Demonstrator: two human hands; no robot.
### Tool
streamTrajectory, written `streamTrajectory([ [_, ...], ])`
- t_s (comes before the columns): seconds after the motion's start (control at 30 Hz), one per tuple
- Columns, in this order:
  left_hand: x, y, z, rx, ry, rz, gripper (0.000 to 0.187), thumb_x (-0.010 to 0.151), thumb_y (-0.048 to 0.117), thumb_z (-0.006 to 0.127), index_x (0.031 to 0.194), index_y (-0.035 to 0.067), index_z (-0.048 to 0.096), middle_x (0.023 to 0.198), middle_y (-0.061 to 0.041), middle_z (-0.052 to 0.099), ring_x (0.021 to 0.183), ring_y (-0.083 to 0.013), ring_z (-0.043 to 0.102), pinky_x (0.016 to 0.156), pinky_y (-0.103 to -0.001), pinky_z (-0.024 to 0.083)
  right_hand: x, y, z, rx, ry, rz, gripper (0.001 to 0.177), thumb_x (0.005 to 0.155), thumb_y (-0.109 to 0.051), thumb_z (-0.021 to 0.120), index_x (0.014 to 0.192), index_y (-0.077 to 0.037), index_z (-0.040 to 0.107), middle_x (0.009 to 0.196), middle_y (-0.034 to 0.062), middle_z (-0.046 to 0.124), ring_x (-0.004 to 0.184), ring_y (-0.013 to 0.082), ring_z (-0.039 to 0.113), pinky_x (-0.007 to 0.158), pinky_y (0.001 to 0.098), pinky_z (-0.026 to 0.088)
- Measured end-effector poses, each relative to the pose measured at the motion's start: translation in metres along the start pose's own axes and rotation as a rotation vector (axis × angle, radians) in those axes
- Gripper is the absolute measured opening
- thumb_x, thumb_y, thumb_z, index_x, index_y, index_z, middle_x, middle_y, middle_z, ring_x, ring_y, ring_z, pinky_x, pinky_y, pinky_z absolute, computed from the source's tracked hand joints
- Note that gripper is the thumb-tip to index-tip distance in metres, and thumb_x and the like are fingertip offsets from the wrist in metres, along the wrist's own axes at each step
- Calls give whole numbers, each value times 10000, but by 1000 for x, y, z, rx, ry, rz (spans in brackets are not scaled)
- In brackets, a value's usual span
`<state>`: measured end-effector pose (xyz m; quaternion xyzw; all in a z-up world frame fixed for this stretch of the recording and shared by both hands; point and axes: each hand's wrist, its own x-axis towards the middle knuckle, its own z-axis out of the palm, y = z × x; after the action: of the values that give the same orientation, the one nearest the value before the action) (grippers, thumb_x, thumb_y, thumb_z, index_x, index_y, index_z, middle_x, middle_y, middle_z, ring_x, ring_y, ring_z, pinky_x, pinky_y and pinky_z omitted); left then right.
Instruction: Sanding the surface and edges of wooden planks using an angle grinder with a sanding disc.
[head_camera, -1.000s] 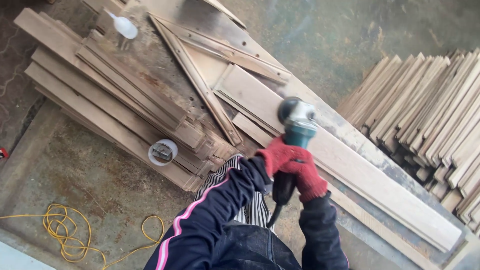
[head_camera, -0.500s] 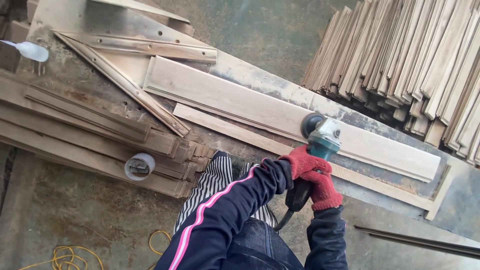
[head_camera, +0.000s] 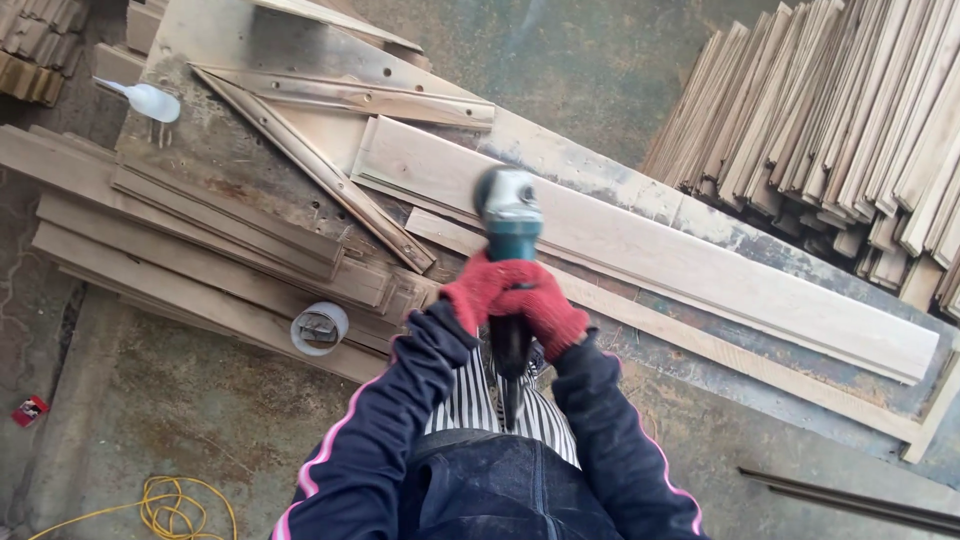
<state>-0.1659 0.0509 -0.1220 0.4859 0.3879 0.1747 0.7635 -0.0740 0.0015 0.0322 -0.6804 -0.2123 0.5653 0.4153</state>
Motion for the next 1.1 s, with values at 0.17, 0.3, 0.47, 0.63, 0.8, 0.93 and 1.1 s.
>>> streamTrajectory([
  [0.17, 12, 12, -77, -434, -183, -152, 672, 733, -69, 899, 1308, -13, 556, 1150, -254, 683, 1037, -485, 701, 860, -564, 623, 20, -28, 36, -107, -68, 75, 321, 537, -209, 861, 853, -215, 806, 913, 29, 737, 892, 236, 679, 889, 317, 524],
  [0.3, -12, 64, -31, -167, 55, -108, 481, 678, 79, 886, 1120, 8, 710, 1078, -203, 679, 951, -306, 673, 794, -399, 587, 20, -20, 15, -122, -47, 109, 359, 514, -227, 894, 860, -228, 800, 922, 55, 715, 911, 266, 671, 910, 375, 537],
  [0.47, -11, 60, 88, -242, -47, -267, 426, 698, 144, 788, 1072, -30, 683, 946, -160, 714, 784, -240, 659, 730, -334, 565, -33, 28, -74, 1, 55, -45, 228, 493, -127, 798, 718, -114, 760, 836, 66, 713, 866, 228, 668, 897, 369, 489],
  [0.63, -7, 70, 198, -81, -288, -435, 521, 560, 225, 861, 989, -17, 693, 915, -150, 717, 782, -251, 661, 786, -345, 579, -82, 87, -160, 151, 370, -86, 241, 490, -58, 784, 729, -34, 759, 832, 90, 737, 825, 197, 688, 871, 322, 505],
  [0.8, -9, 94, 197, -198, -256, -473, 538, 651, 56, 902, 1065, -109, 602, 787, -208, 734, 824, -274, 745, 869, -292, 577, -78, 93, -164, 175, 334, -97, 248, 477, -58, 780, 716, -7, 738, 813, 133, 728, 791, 245, 693, 823, 337, 521],
  [0.93, -14, 71, 137, -197, -140, -404, 564, 622, 139, 831, 1131, -21, 646, 934, -162, 696, 758, -248, 655, 691, -333, 582, -59, 44, -106, 111, 185, -125, 205, 506, -60, 819, 704, -55, 765, 806, 69, 741, 843, 191, 688, 869, 322, 503],
  [1.1, -19, 63, 39, -220, 8, -323, 560, 611, 126, 872, 1112, -5, 661, 964, -150, 715, 806, -246, 677, 779, -357, 588, -23, 10, -33, 46, -14, -111, 215, 512, -125, 843, 713, -99, 773, 793, 53, 739, 839, 196, 696, 865, 329, 509],
])
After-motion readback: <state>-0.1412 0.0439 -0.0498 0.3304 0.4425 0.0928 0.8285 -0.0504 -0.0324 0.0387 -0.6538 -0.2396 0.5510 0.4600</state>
